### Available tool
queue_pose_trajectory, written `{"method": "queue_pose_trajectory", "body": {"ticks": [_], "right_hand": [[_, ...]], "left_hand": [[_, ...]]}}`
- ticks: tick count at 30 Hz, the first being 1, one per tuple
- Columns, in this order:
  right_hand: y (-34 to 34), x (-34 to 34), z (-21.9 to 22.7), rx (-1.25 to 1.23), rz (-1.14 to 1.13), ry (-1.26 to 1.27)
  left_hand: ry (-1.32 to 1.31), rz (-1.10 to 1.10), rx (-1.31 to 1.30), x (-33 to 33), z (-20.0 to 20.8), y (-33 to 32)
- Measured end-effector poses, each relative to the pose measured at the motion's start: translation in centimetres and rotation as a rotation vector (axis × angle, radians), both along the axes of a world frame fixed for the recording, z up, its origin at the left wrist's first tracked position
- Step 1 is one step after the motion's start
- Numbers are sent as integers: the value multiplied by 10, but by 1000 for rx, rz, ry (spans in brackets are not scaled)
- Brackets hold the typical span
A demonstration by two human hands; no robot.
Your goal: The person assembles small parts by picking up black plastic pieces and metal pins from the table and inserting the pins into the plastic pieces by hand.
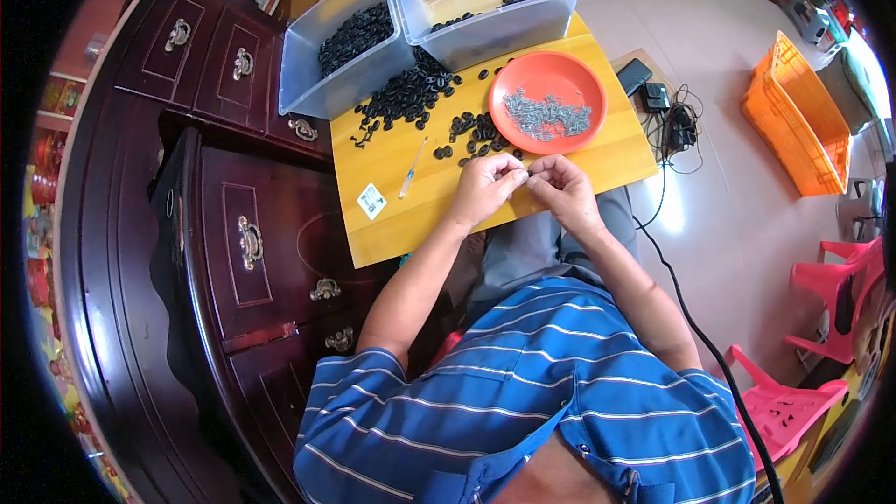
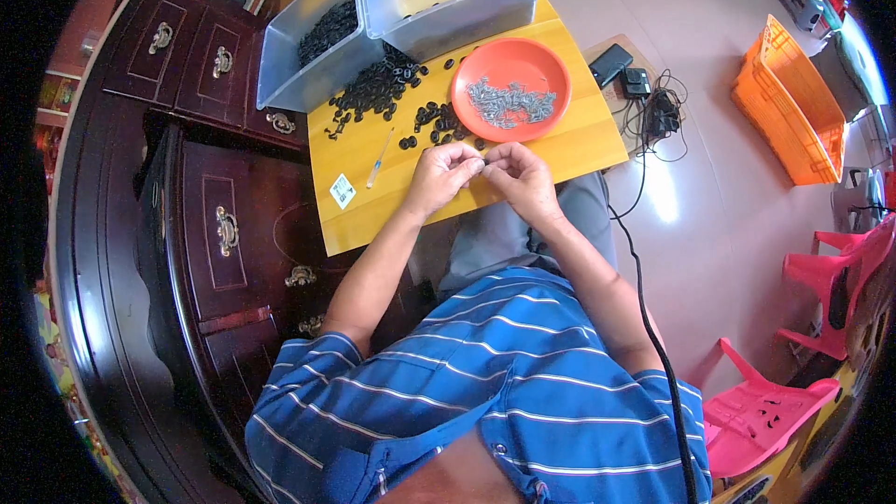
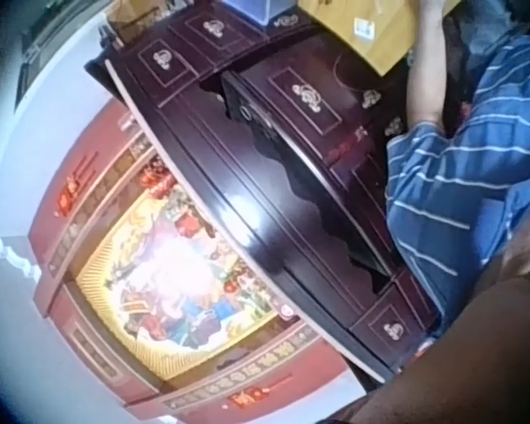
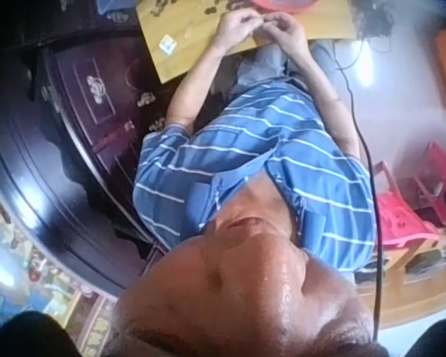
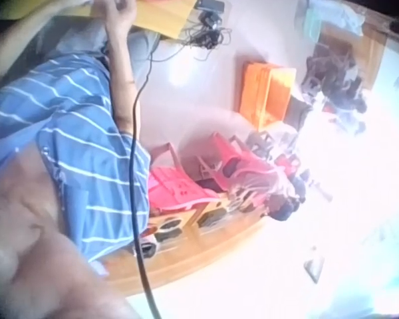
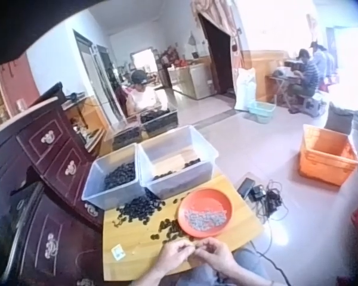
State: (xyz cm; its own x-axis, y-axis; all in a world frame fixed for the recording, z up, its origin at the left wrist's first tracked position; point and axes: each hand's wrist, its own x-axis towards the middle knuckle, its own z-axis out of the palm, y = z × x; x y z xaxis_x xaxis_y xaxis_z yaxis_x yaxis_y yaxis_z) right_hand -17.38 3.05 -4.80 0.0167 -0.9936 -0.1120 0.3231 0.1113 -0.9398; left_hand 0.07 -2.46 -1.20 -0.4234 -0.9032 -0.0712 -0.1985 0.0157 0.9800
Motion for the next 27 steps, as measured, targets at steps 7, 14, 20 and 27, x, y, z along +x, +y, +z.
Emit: {"method": "queue_pose_trajectory", "body": {"ticks": [7,14,20,27], "right_hand": [[1,-25,0,4,-72,13],[6,-51,4,37,-198,-35],[-1,-65,10,84,-253,-99],[-10,-69,7,111,-177,-90]], "left_hand": [[-253,-86,-382,-31,23,-37],[-557,-150,-612,-67,18,-52],[-638,-209,-689,-79,7,-59],[-646,-260,-773,-76,4,-59]]}}
